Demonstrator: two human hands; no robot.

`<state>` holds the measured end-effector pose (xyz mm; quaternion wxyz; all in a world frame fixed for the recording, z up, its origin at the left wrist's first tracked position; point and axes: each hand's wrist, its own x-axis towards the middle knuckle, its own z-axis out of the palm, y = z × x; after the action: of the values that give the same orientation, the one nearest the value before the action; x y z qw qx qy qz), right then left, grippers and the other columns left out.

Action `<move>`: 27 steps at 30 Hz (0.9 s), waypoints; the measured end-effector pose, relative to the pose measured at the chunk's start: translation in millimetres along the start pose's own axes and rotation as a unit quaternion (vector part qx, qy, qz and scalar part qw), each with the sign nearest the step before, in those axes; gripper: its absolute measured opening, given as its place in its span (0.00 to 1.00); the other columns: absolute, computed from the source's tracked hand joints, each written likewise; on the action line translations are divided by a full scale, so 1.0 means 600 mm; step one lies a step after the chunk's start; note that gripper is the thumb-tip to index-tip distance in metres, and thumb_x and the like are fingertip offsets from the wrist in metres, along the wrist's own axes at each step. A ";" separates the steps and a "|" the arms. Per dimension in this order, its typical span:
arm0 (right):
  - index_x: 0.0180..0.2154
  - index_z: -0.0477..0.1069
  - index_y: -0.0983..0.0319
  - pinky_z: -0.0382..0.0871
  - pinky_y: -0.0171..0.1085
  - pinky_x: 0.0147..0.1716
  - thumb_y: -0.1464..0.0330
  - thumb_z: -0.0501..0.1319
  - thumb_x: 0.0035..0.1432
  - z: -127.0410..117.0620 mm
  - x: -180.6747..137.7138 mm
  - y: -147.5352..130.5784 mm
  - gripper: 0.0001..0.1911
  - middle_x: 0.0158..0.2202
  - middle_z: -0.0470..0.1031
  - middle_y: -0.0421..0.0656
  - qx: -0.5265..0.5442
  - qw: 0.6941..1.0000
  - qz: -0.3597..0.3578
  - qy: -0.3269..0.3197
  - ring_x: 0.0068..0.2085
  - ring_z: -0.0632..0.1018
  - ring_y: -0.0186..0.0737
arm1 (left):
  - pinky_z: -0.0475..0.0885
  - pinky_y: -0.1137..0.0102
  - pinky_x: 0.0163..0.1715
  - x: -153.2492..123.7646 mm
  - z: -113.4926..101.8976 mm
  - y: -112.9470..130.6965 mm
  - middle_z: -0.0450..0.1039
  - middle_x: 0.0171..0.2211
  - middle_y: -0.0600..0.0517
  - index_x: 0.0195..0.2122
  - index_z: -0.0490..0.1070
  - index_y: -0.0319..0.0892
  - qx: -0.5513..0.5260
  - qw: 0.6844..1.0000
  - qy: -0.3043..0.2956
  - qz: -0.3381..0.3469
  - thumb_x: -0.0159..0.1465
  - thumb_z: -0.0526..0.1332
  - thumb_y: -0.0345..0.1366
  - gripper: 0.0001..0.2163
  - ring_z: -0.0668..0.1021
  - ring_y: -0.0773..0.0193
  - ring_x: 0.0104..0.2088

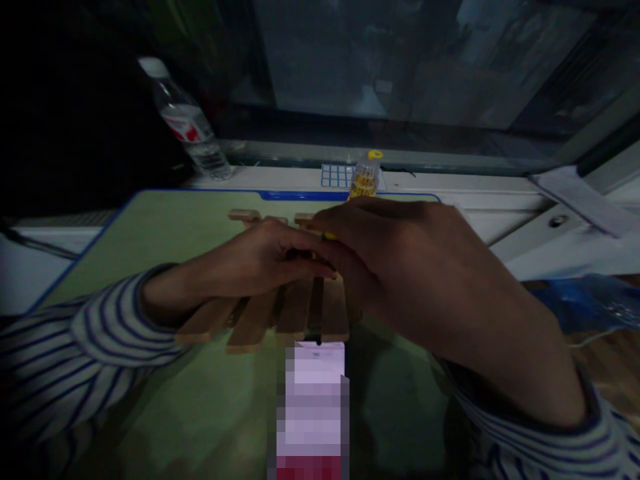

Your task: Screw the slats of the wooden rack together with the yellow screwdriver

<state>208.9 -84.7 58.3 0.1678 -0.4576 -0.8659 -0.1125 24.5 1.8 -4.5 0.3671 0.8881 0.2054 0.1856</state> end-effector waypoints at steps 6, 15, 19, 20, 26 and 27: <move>0.41 0.73 0.58 0.61 0.38 0.25 0.63 0.51 0.65 0.000 0.001 0.000 0.14 0.34 0.80 0.43 -0.023 1.000 0.009 -0.005 0.32 0.79 0.44 | 0.70 0.73 0.39 0.003 -0.003 -0.006 0.78 0.39 0.53 0.45 0.75 0.43 -0.020 0.999 -0.048 0.010 0.67 0.56 0.34 0.10 0.78 0.66 0.38; 0.37 0.72 0.59 0.54 0.38 0.23 0.60 0.50 0.65 0.005 0.000 0.000 0.16 0.30 0.77 0.44 -0.047 0.999 0.021 -0.010 0.27 0.76 0.43 | 0.68 0.74 0.36 0.003 -0.001 -0.009 0.78 0.39 0.53 0.47 0.74 0.43 -0.005 0.998 -0.055 0.014 0.68 0.55 0.35 0.11 0.78 0.67 0.37; 0.36 0.72 0.59 0.53 0.38 0.23 0.60 0.51 0.65 0.005 -0.001 0.002 0.14 0.30 0.77 0.43 -0.044 0.999 0.029 -0.011 0.26 0.76 0.43 | 0.67 0.73 0.34 0.000 -0.016 0.003 0.78 0.38 0.54 0.46 0.75 0.45 0.059 0.996 -0.062 -0.001 0.68 0.55 0.35 0.11 0.78 0.66 0.35; 0.36 0.71 0.59 0.54 0.38 0.23 0.60 0.51 0.65 0.005 -0.001 0.003 0.13 0.30 0.77 0.43 -0.042 0.999 0.031 -0.010 0.26 0.76 0.43 | 0.66 0.73 0.33 -0.002 -0.022 0.009 0.78 0.37 0.54 0.44 0.75 0.46 0.092 0.994 -0.059 -0.012 0.68 0.55 0.36 0.10 0.78 0.66 0.34; 0.39 0.71 0.59 0.63 0.39 0.27 0.64 0.54 0.64 0.008 0.000 0.006 0.09 0.34 0.79 0.43 0.018 0.999 0.037 -0.020 0.32 0.78 0.44 | 0.67 0.68 0.36 -0.047 -0.030 0.056 0.78 0.38 0.57 0.41 0.75 0.52 0.176 0.982 -0.064 0.019 0.68 0.54 0.43 0.10 0.77 0.64 0.37; 0.40 0.70 0.59 0.65 0.40 0.28 0.64 0.54 0.64 0.008 0.001 0.006 0.09 0.35 0.79 0.43 0.036 0.998 0.039 -0.025 0.33 0.79 0.44 | 0.67 0.68 0.38 -0.058 -0.019 0.063 0.78 0.40 0.59 0.43 0.74 0.55 0.165 0.985 -0.052 0.031 0.68 0.54 0.44 0.09 0.77 0.65 0.39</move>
<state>210.8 -80.7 53.9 0.1665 -0.4876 -0.8547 -0.0632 -1.6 -33.4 24.3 0.2203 0.9507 0.1865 0.1137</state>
